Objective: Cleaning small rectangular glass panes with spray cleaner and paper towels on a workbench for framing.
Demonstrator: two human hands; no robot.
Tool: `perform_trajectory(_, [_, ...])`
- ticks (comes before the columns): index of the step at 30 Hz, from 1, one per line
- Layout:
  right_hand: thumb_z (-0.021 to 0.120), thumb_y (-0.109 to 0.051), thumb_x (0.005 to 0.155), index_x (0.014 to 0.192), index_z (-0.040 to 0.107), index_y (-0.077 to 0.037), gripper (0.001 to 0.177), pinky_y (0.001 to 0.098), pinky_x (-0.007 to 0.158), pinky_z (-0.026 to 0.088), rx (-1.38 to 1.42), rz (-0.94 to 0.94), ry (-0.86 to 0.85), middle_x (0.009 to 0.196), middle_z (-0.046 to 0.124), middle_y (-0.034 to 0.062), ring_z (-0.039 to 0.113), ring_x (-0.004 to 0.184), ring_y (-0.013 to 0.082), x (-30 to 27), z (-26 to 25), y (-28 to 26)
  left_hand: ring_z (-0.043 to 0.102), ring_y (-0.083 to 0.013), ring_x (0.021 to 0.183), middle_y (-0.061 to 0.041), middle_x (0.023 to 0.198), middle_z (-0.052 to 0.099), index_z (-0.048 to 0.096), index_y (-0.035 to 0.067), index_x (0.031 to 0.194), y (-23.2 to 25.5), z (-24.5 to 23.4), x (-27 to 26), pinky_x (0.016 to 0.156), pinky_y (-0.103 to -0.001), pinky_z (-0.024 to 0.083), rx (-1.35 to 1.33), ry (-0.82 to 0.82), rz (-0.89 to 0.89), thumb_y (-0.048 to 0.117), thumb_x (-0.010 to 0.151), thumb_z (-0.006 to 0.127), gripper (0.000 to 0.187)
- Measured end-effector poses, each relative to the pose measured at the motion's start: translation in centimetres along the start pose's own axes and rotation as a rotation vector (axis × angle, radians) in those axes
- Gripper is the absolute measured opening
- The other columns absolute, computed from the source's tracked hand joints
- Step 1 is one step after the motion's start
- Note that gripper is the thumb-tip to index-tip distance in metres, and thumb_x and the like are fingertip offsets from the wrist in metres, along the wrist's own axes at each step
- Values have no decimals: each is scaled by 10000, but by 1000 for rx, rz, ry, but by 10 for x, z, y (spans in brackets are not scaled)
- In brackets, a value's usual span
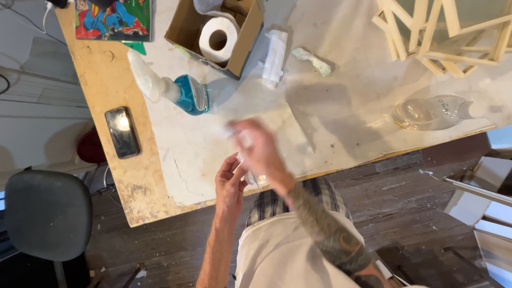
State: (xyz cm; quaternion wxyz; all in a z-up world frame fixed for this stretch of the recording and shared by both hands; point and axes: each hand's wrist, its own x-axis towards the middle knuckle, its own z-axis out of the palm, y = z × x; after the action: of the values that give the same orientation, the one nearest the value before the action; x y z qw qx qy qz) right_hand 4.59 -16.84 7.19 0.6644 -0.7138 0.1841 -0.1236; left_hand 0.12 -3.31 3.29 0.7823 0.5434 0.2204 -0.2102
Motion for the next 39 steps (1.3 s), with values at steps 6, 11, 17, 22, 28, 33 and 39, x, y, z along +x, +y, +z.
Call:
perform_trajectory(6, [736, -183, 931, 1127, 710, -103, 214, 405, 876, 573, 8, 2, -10, 1080, 724, 114, 695, 1062, 256, 38, -69, 67, 739, -182, 831, -92, 1071, 753, 671, 28, 1166, 7, 10, -11, 675, -325, 656, 43, 58, 21, 0, 873, 724, 299])
perform_trajectory(11, [737, -135, 901, 1163, 716, -63, 273, 386, 828, 583, -188, 64, 72, 1085, 713, 137, 675, 1085, 279, 42, -66, 126, 742, -169, 805, -70, 1039, 753, 686, 37, 1149, 8, 16, -10, 684, -317, 652, 50, 58, 30, 3, 877, 740, 280])
perform_trajectory(17, [768, -116, 900, 1140, 753, -107, 241, 370, 909, 603, 297, -10, -355, 1061, 754, 94, 712, 1048, 191, -21, -9, -42, 725, -265, 862, -118, 1057, 757, 727, 85, 1239, -18, -20, -14, 783, -414, 637, 197, 131, 29, 73, 928, 712, 312])
perform_trajectory(22, [804, -157, 864, 1125, 748, -104, 272, 391, 860, 579, 150, 166, 24, 1057, 722, 102, 701, 973, 209, 7, -131, 30, 702, -173, 789, -42, 928, 697, 690, 56, 1055, 13, 19, -13, 619, -263, 624, -71, 154, -3, 106, 934, 687, 131])
perform_trajectory(28, [793, -269, 935, 1190, 702, -138, 300, 345, 801, 609, 88, 384, 335, 1106, 645, 63, 679, 938, 182, 11, -202, 73, 696, -157, 758, -41, 865, 670, 662, 53, 999, 16, 36, -15, 592, -227, 609, -12, 156, 27, 31, 884, 738, 139])
perform_trajectory(33, [794, -206, 912, 1100, 719, -167, 206, 275, 694, 632, 400, 480, 433, 995, 661, -26, 711, 848, 130, 24, -209, 121, 668, -145, 847, -35, 917, 641, 659, 21, 1131, 27, 54, -17, 715, -251, 585, 165, 178, 1, 32, 825, 797, 335])
perform_trajectory(39, [596, -435, 1068, 1454, 530, -23, 568, 547, 1092, 440, -157, 290, 311, 1428, 533, 276, 495, 1354, 421, 7, -220, 74, 705, -201, 830, -127, 915, 733, 742, 26, 1122, 18, 59, -7, 735, -331, 601, 448, 271, 90, 141, 738, 912, 436])
